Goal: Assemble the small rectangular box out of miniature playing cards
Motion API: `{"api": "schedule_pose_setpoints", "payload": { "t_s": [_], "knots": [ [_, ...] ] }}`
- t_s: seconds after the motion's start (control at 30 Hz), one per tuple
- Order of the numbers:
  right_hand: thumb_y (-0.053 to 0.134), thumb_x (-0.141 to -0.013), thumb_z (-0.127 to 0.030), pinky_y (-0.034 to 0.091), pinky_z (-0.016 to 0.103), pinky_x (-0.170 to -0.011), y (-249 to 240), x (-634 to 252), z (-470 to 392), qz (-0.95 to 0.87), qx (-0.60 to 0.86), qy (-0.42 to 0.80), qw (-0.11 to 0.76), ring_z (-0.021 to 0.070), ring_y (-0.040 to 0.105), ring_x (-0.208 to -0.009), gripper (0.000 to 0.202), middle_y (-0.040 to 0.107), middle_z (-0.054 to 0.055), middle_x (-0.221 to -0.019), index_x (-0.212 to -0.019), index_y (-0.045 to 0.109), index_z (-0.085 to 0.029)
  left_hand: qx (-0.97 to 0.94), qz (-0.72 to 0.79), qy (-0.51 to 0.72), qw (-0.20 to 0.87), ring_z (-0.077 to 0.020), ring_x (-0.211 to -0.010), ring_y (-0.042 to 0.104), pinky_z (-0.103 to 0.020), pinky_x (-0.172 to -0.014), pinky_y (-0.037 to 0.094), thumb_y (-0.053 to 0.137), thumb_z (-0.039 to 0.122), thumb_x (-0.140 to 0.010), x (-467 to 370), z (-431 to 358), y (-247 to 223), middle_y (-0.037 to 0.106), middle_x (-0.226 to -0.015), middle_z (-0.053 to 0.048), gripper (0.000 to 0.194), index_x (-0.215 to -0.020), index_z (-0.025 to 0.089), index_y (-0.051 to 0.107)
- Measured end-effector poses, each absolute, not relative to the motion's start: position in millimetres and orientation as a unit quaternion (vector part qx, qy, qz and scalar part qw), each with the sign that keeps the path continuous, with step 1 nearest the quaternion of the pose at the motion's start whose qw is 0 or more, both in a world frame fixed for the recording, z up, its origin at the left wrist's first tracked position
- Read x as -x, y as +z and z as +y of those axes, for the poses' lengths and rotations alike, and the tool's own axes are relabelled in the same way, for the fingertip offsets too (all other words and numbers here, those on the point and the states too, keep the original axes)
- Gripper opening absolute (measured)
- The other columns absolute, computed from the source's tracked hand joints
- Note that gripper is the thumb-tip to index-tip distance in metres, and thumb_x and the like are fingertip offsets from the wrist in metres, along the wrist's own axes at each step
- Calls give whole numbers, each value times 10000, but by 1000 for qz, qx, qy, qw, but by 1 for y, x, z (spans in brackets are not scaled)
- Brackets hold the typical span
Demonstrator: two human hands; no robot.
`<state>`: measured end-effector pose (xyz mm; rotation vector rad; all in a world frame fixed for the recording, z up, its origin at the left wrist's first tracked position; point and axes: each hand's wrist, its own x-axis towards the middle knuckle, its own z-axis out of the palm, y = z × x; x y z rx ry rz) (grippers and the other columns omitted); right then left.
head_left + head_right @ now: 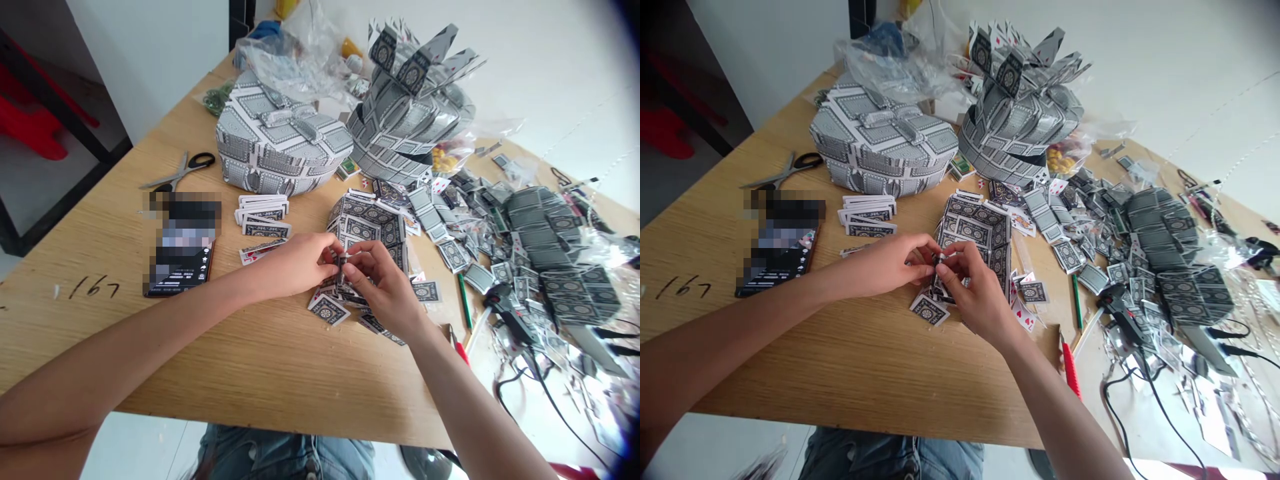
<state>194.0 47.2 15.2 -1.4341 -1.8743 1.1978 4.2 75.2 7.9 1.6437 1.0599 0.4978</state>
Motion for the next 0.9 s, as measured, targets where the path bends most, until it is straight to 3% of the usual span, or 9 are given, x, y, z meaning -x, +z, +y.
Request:
{"api": "schedule_pose_setpoints", "payload": {
  "t_s": [0.3, 0.43, 0.73, 0.9],
  "knots": [
    [516, -933, -457, 412, 283, -678, 14, -196, 50, -674, 533, 452, 237, 148, 549, -739, 237, 585, -28, -789, -1041, 423, -268, -641, 457, 267, 556, -139, -681, 635, -264, -649, 509, 508, 268, -923, -19, 81, -14, 668, -786, -5, 84, -929, 187, 533],
    [517, -933, -466, 363, 257, -602, 14, -200, 53, -658, 522, 489, 234, 125, 469, -664, 242, 546, -47, -749, -1040, 424, -269, -650, 455, 278, 541, -131, -645, 607, -266, -644, 496, 503, 247, -928, -22, 81, -15, 644, -762, 7, 74, -910, 183, 535],
    [513, -932, -487, 323, 235, -544, 17, -197, 54, -651, 516, 507, 230, 109, 410, -589, 258, 506, -65, -703, -1013, 414, -263, -736, 457, 271, 420, -187, -853, 601, -324, -810, 453, 508, 189, -920, -19, 82, -3, 653, -883, -37, 73, -868, 176, 558],
    [497, -936, -495, 338, 240, -553, 17, -199, 56, -668, 520, 490, 209, 112, 425, -592, 254, 527, -57, -715, -1025, 419, -270, -760, 437, 285, 387, -195, -898, 593, -323, -811, 447, 481, 167, -923, -20, 81, -11, 641, -946, -48, 80, -912, 175, 560]
  ]
}}
